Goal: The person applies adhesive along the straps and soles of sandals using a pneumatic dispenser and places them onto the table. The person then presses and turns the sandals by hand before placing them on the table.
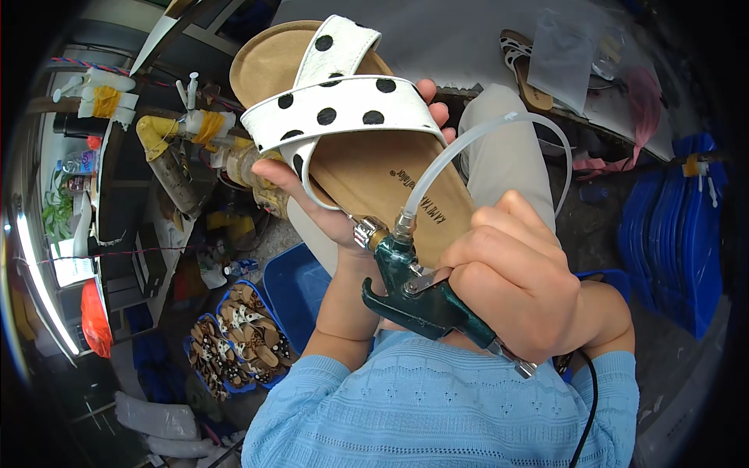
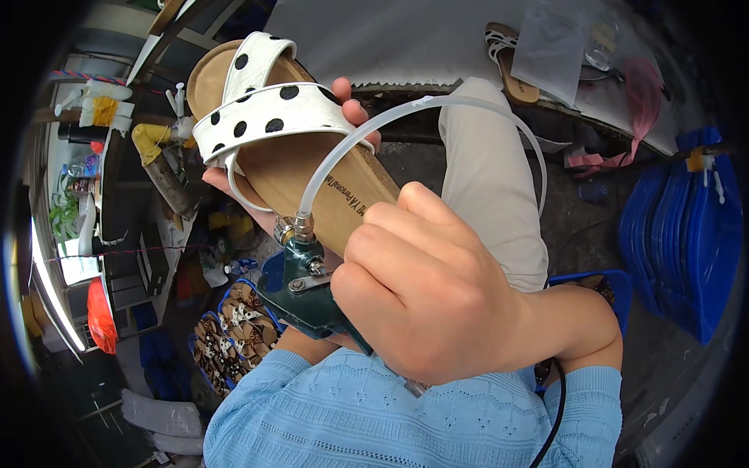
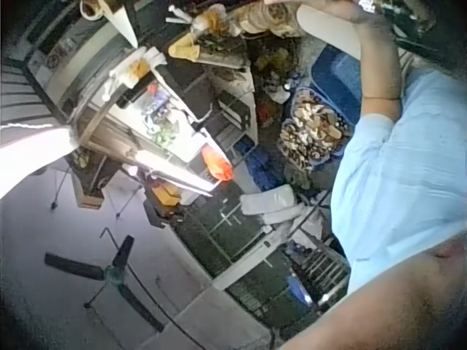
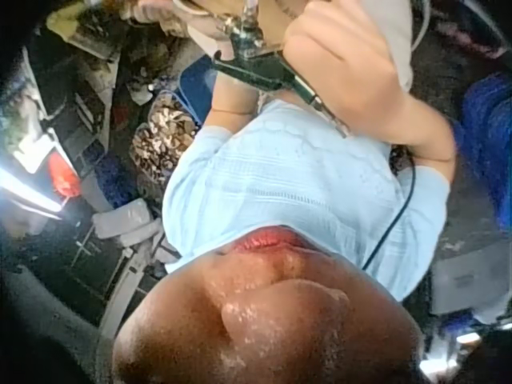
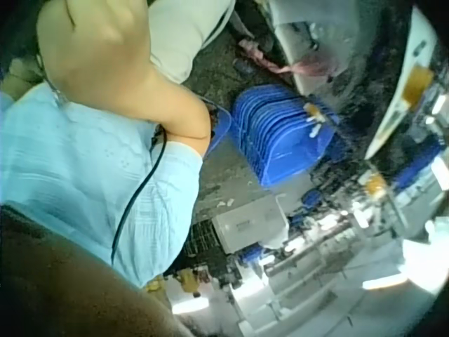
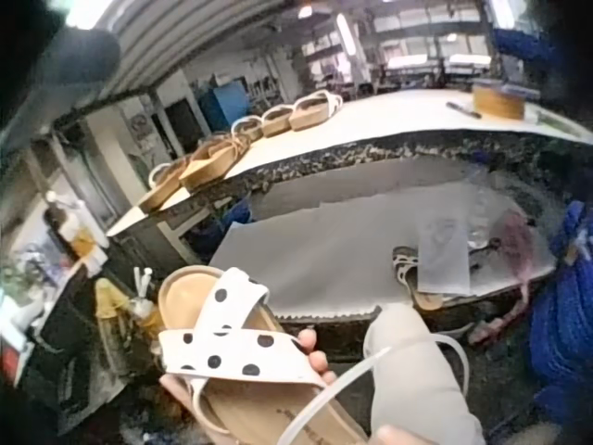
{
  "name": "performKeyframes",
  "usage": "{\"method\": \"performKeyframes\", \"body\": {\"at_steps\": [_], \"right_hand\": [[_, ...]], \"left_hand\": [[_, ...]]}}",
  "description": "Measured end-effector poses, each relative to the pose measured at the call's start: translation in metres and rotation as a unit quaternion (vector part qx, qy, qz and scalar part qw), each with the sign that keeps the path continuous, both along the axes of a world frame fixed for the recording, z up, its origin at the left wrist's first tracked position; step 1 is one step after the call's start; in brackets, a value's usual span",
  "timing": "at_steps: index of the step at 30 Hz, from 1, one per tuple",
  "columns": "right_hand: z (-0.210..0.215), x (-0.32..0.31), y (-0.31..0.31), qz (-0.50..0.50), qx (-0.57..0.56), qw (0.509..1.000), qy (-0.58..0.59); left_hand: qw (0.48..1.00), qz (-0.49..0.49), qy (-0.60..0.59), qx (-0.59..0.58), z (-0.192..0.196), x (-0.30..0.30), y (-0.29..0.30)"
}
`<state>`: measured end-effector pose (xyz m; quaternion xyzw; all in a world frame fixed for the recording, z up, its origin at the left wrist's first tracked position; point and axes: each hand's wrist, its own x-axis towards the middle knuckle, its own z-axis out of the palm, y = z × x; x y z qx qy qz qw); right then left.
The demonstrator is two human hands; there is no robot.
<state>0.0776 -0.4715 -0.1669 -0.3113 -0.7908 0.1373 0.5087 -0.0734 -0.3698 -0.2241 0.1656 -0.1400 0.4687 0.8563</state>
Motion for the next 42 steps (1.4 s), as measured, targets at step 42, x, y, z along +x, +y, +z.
{"method": "performKeyframes", "body": {"at_steps": [42], "right_hand": [[-0.023,0.034,0.031,-0.219,0.046,0.975,-0.012]], "left_hand": [[0.993,-0.024,0.018,-0.118,0.003,-0.011,-0.011]]}}
